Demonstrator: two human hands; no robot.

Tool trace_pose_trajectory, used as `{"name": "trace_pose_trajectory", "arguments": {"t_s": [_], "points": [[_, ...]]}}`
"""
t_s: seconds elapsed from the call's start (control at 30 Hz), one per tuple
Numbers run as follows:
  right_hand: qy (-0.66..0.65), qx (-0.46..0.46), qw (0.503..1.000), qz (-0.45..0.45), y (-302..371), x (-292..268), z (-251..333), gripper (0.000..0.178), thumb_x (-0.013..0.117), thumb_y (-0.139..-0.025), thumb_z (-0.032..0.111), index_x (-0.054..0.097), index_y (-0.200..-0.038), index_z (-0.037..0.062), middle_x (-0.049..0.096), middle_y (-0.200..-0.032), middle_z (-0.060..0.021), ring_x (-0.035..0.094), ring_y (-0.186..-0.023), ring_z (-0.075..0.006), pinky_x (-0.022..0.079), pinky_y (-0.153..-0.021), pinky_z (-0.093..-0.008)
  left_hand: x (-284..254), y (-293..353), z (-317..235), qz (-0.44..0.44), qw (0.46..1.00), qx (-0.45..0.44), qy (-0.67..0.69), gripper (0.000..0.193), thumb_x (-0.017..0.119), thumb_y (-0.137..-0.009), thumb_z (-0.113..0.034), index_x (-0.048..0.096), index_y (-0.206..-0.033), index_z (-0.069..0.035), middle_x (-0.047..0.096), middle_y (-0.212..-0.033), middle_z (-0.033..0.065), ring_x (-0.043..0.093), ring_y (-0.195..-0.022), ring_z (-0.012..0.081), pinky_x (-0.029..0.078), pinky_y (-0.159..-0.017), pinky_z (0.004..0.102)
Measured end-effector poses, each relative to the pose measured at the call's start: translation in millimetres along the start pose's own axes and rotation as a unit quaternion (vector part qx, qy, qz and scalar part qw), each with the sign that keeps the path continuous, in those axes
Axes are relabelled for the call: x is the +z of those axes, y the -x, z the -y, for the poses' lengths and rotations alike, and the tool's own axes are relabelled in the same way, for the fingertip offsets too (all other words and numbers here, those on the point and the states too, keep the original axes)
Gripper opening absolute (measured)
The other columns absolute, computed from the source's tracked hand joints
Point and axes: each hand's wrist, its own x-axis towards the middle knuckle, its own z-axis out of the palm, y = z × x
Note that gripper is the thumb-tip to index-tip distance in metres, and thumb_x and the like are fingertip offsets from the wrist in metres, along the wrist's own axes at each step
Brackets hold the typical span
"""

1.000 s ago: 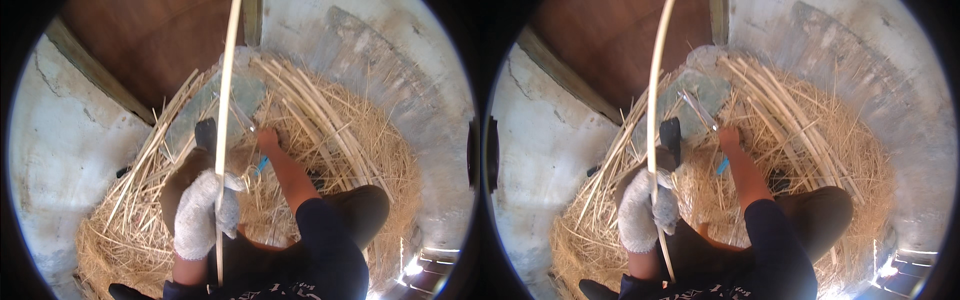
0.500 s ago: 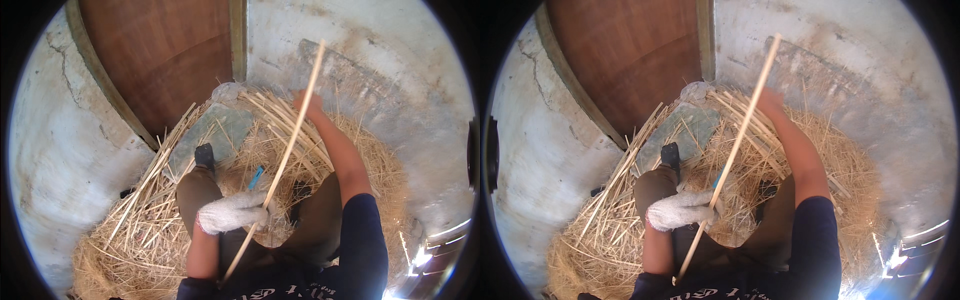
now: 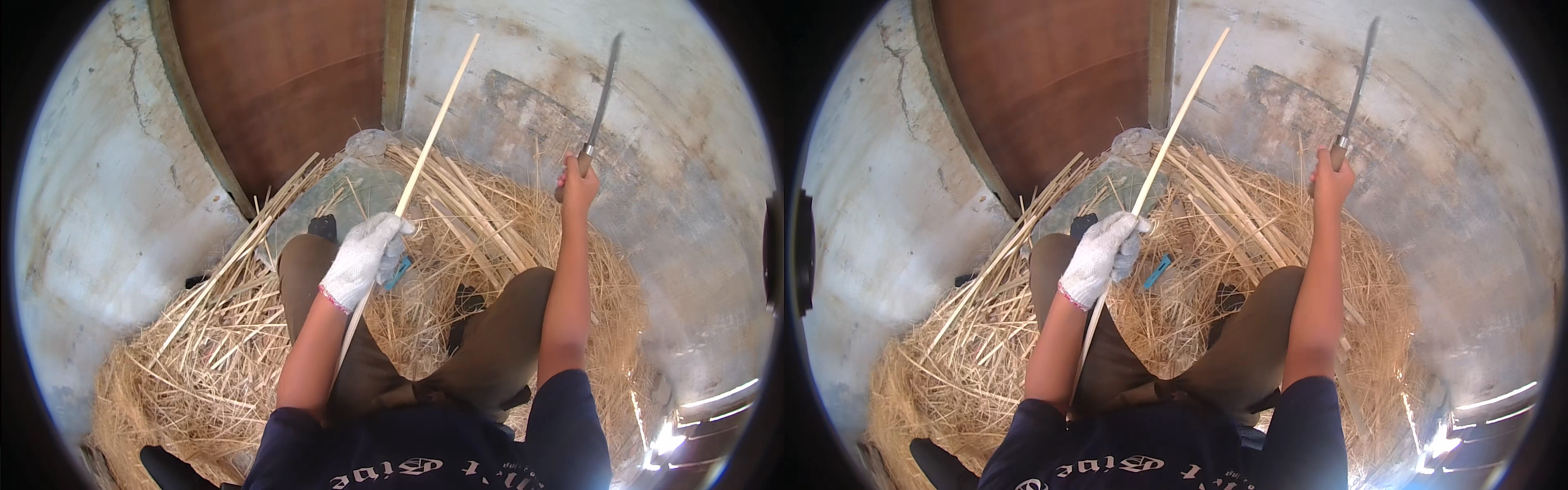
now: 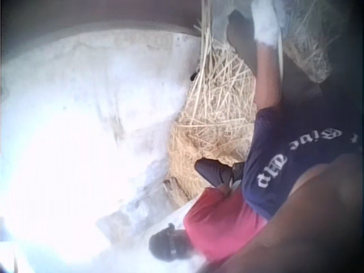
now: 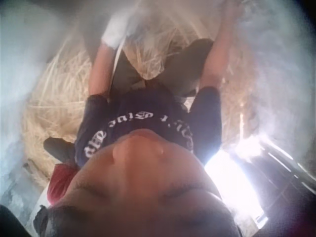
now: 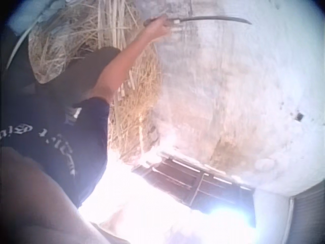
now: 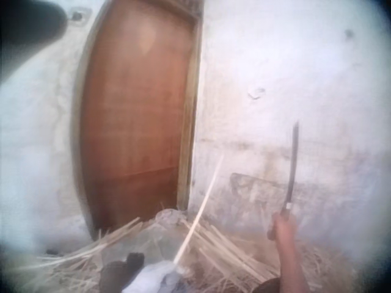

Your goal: The person sits cross-legged on a floor covered with straw and uses a large knife to split long bamboo stalks into thin strips. They hold the stalks with gloved hands and repeatedly strike them with the knife to separate the fibers.

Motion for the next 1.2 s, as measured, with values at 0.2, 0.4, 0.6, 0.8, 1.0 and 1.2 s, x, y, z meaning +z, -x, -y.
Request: {"name": "trace_pose_trajectory", "arguments": {"t_s": [0.2, 0.4, 0.6, 0.8, 1.0, 1.2], "points": [[-0.195, 0.036, 0.978, 0.071, 57.3, 38.4, 31.8, 0.031, 0.076, -0.095, 0.023, 0.064, -0.11, -0.0011, 0.061, -0.067, -0.0034, 0.06, -0.054, -0.0136, 0.046, -0.051, -0.0273, 5.7, -12.1, 5.7, 0.096, 0.993, -0.018, 0.066, 0.029, 0.048, -0.109, -0.023, 0.064, -0.119, -0.001, 0.047, -0.066, -0.0031, 0.036, -0.046, 0.0071, 0.032, -0.039, 0.0238], [-0.003, 0.019, 0.999, 0.03, 79.1, 48.1, 45.0, 0.027, 0.075, -0.096, 0.025, 0.065, -0.105, 0.001, 0.06, -0.065, -0.0014, 0.058, -0.055, -0.0104, 0.044, -0.051, -0.0262, 31.0, -0.1, 4.6, 0.056, 0.998, -0.007, -0.03, 0.035, 0.049, -0.11, -0.023, 0.06, -0.138, -0.005, 0.049, -0.066, -0.0027, 0.038, -0.046, 0.0058, 0.03, -0.039, 0.0216], [0.168, -0.028, 0.971, 0.165, 81.2, 50.7, 32.1, 0.034, 0.076, -0.092, 0.037, 0.071, -0.086, 0.0038, 0.065, -0.063, -0.009, 0.063, -0.056, -0.0193, 0.05, -0.054, -0.0356, 22.3, -4.1, 6.2, 0.019, 0.999, -0.026, 0.001, 0.021, 0.055, -0.107, -0.027, 0.068, -0.109, -0.01, 0.049, -0.066, -0.0037, 0.037, -0.046, 0.0058, 0.031, -0.04, 0.0222], [0.364, -0.254, 0.86, 0.251, 119.6, 64.2, 22.4, 0.021, 0.074, -0.083, 0.025, 0.07, -0.084, 0.0045, 0.067, -0.065, -0.0168, 0.069, -0.059, -0.0326, 0.057, -0.06, -0.0446, 26.2, 1.7, 8.5, -0.041, 0.997, 0.003, -0.059, 0.023, 0.057, -0.107, -0.031, 0.065, -0.098, -0.011, 0.046, -0.064, -0.0059, 0.036, -0.047, 0.0039, 0.029, -0.041, 0.0222], [0.382, -0.373, 0.767, 0.355, 158.5, 77.6, 23.3, 0.016, 0.075, -0.076, 0.018, 0.07, -0.088, 0.0076, 0.068, -0.063, -0.012, 0.068, -0.055, -0.0293, 0.055, -0.056, -0.0413, 4.5, -8.8, 22.0, -0.128, 0.987, 0.046, -0.081, 0.025, 0.058, -0.107, -0.033, 0.061, -0.093, -0.013, 0.042, -0.062, -0.0085, 0.034, -0.047, 0.0025, 0.026, -0.042, 0.022], [0.364, -0.422, 0.754, 0.347, 157.3, 78.9, 22.5, 0.014, 0.075, -0.075, 0.017, 0.066, -0.083, 0.009, 0.063, -0.056, -0.0077, 0.063, -0.048, -0.0259, 0.05, -0.052, -0.0394, 1.7, -5.3, 23.5, -0.138, 0.983, 0.048, -0.111, 0.027, 0.057, -0.107, -0.031, 0.062, -0.093, -0.008, 0.051, -0.069, -0.0042, 0.045, -0.057, 0.0048, 0.035, -0.05, 0.0235]]}}
